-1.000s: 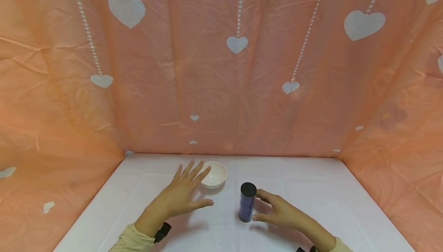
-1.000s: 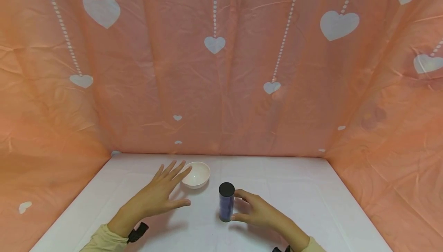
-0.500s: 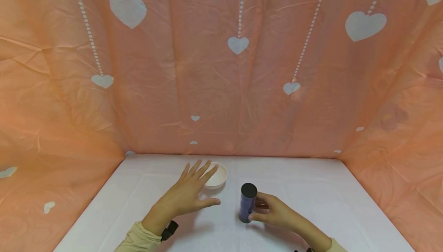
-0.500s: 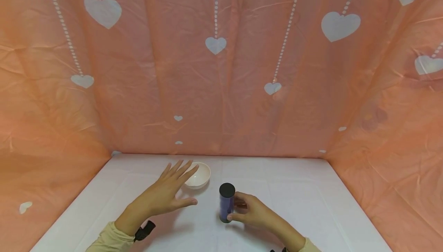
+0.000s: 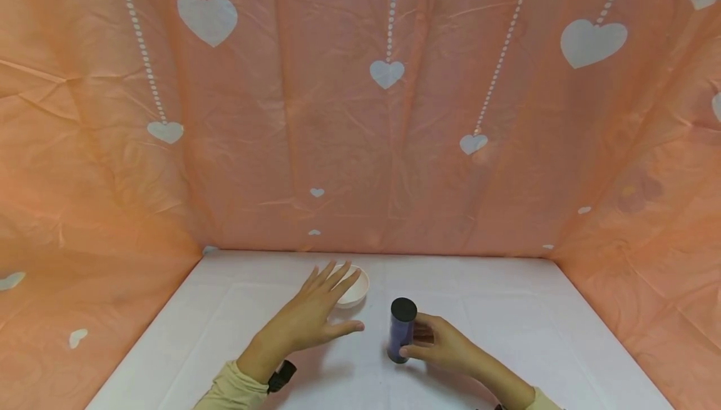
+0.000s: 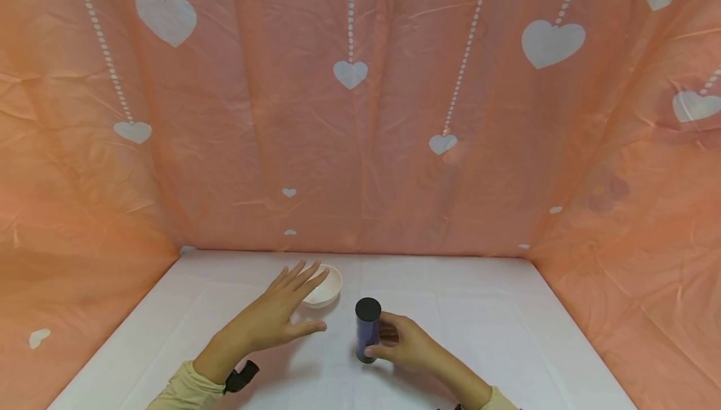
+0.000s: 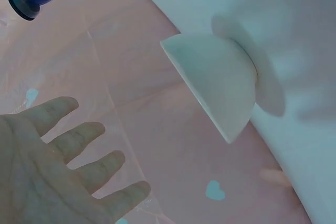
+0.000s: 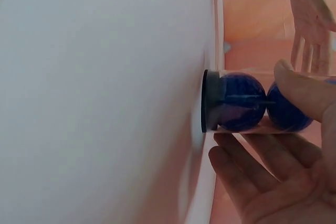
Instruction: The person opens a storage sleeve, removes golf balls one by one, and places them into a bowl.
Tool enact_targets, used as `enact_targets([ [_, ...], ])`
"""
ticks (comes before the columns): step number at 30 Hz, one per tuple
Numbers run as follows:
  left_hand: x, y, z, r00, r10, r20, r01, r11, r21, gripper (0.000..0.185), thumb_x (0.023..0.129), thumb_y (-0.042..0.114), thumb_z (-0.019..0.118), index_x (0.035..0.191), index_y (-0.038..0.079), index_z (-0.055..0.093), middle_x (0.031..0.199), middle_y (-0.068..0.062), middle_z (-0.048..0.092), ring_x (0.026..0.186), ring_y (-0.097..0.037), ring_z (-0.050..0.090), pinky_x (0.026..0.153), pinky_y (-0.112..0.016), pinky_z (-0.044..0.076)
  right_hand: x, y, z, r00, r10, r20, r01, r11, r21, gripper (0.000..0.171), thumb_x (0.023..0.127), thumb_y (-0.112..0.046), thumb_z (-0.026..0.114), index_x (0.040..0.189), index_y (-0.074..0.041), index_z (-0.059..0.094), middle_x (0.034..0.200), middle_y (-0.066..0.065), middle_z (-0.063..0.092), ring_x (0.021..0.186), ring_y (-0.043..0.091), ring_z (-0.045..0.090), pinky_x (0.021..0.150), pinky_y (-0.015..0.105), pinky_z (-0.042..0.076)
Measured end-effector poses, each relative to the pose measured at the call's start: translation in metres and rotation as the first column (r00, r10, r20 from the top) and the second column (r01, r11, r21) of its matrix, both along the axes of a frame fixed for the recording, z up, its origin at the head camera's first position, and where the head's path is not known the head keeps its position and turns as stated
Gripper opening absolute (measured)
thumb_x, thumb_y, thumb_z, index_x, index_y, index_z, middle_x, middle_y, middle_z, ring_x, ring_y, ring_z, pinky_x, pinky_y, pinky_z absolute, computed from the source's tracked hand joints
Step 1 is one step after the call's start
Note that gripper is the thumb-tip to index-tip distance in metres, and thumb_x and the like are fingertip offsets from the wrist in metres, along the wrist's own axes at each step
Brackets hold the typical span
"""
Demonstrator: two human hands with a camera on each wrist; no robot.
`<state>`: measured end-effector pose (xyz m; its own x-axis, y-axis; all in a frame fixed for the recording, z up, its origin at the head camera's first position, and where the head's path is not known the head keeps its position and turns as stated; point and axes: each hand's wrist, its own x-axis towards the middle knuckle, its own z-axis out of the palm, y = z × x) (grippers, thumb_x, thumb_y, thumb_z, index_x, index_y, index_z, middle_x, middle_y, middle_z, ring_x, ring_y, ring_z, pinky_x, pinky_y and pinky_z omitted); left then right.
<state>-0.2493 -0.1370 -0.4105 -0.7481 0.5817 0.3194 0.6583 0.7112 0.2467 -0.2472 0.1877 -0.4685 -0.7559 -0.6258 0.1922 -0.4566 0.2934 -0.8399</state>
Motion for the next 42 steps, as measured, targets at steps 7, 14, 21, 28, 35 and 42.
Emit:
enact_targets([
  [7,0.0,0.003,-0.001,0.998,-0.044,-0.047,0.046,0.998,0.047,0.086,0.1,0.062,0.068,0.165,0.012,0.043,0.172,-0.013,0.037,0.161,-0.039,0.026,0.132,-0.057,0.019,0.0,-0.007,-0.001,0.999,-0.032,-0.005,0.032,0.999,-0.012,0.056,0.098,-0.02,0.081,0.144,0.004,0.06,0.133,0.016,0.072,0.122,0.036,0.071,0.105,0.032,0.056],
  [14,0.001,0.007,-0.001,0.996,-0.073,-0.055,0.079,0.991,0.11,0.072,0.105,0.053,0.066,0.163,0.015,0.048,0.168,-0.008,0.046,0.157,-0.033,0.039,0.126,-0.056,0.035,0.002,-0.016,0.0,0.996,-0.074,-0.049,0.073,0.997,-0.014,0.051,0.096,-0.024,0.083,0.135,0.003,0.066,0.125,0.013,0.075,0.116,0.026,0.073,0.103,0.031,0.058],
  [21,0.005,0.01,-0.003,0.994,-0.107,-0.022,0.109,0.976,0.186,0.062,0.108,0.046,0.064,0.163,0.021,0.048,0.165,-0.004,0.05,0.148,-0.028,0.052,0.115,-0.054,0.05,0.003,-0.021,0.008,0.989,-0.107,-0.101,0.11,0.994,0.023,0.04,0.096,-0.026,0.083,0.128,-0.005,0.069,0.116,0.007,0.076,0.103,0.019,0.075,0.092,0.029,0.062],
  [28,0.006,0.013,-0.003,0.989,-0.13,-0.069,0.142,0.97,0.2,0.058,0.108,0.036,0.067,0.161,0.018,0.051,0.159,-0.004,0.056,0.143,-0.027,0.057,0.113,-0.051,0.052,0.004,-0.022,0.014,0.967,-0.141,-0.214,0.159,0.985,0.066,0.038,0.094,-0.026,0.085,0.125,-0.009,0.07,0.106,-0.002,0.078,0.097,0.009,0.074,0.089,0.032,0.063],
  [35,0.004,0.016,-0.005,0.988,-0.15,-0.024,0.151,0.962,0.228,0.052,0.11,0.037,0.064,0.159,0.021,0.054,0.154,-0.003,0.061,0.138,-0.027,0.062,0.109,-0.051,0.056,0.002,-0.02,0.013,0.954,-0.136,-0.269,0.156,0.986,0.054,0.035,0.092,-0.021,0.086,0.122,-0.011,0.071,0.1,-0.008,0.076,0.09,0.006,0.07,0.083,0.029,0.061],
  [42,0.0,0.014,-0.007,0.98,-0.191,-0.051,0.197,0.953,0.229,0.051,0.106,0.028,0.071,0.154,0.017,0.059,0.148,-0.003,0.066,0.134,-0.024,0.064,0.109,-0.046,0.056,0.002,-0.019,0.013,0.964,-0.125,-0.235,0.141,0.989,0.049,0.033,0.092,-0.022,0.085,0.122,-0.014,0.072,0.101,-0.005,0.075,0.086,0.006,0.07,0.078,0.027,0.06],
])
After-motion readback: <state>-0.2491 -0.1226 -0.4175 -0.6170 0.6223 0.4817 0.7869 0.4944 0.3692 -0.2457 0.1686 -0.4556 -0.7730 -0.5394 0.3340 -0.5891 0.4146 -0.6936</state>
